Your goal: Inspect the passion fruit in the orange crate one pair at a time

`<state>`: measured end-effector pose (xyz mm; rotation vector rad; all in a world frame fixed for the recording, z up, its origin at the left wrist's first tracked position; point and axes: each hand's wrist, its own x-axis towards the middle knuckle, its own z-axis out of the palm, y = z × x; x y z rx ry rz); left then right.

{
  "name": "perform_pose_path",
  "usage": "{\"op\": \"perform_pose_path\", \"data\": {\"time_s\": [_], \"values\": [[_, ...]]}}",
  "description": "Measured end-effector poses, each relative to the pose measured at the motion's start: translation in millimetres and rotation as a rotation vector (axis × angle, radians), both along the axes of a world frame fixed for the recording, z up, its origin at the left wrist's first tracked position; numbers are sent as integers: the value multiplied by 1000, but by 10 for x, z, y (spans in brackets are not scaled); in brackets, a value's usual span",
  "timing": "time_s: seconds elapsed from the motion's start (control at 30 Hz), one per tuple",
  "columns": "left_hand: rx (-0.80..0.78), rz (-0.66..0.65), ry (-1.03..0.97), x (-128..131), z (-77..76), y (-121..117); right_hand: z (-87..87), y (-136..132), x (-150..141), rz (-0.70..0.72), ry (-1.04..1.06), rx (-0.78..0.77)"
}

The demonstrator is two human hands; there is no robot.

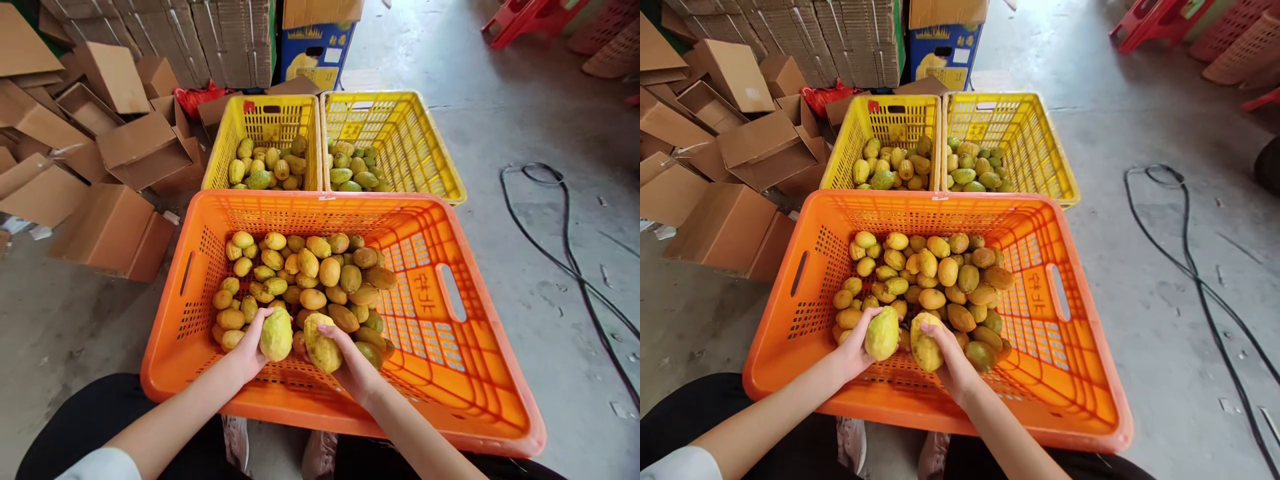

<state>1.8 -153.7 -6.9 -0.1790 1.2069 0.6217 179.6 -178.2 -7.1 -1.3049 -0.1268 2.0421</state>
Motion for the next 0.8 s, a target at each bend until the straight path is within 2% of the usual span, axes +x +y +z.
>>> {"op": "perform_pose_path", "data": {"time_s": [0.17, 0.33, 0.47, 0.6, 0.8], "values": [[-13, -67, 6, 5, -13, -9, -24, 19, 66, -61, -129, -20], [-8, -118, 23, 31, 28, -30, 2, 48, 69, -51, -44, -111], [98, -80, 28, 28, 42, -77, 27, 54, 26, 33, 21, 23], [140, -94, 19, 0, 27, -98, 63, 56, -18, 122, -43, 105], [83, -74, 75, 19, 10, -67, 48, 81, -22, 10, -285, 106]]}}
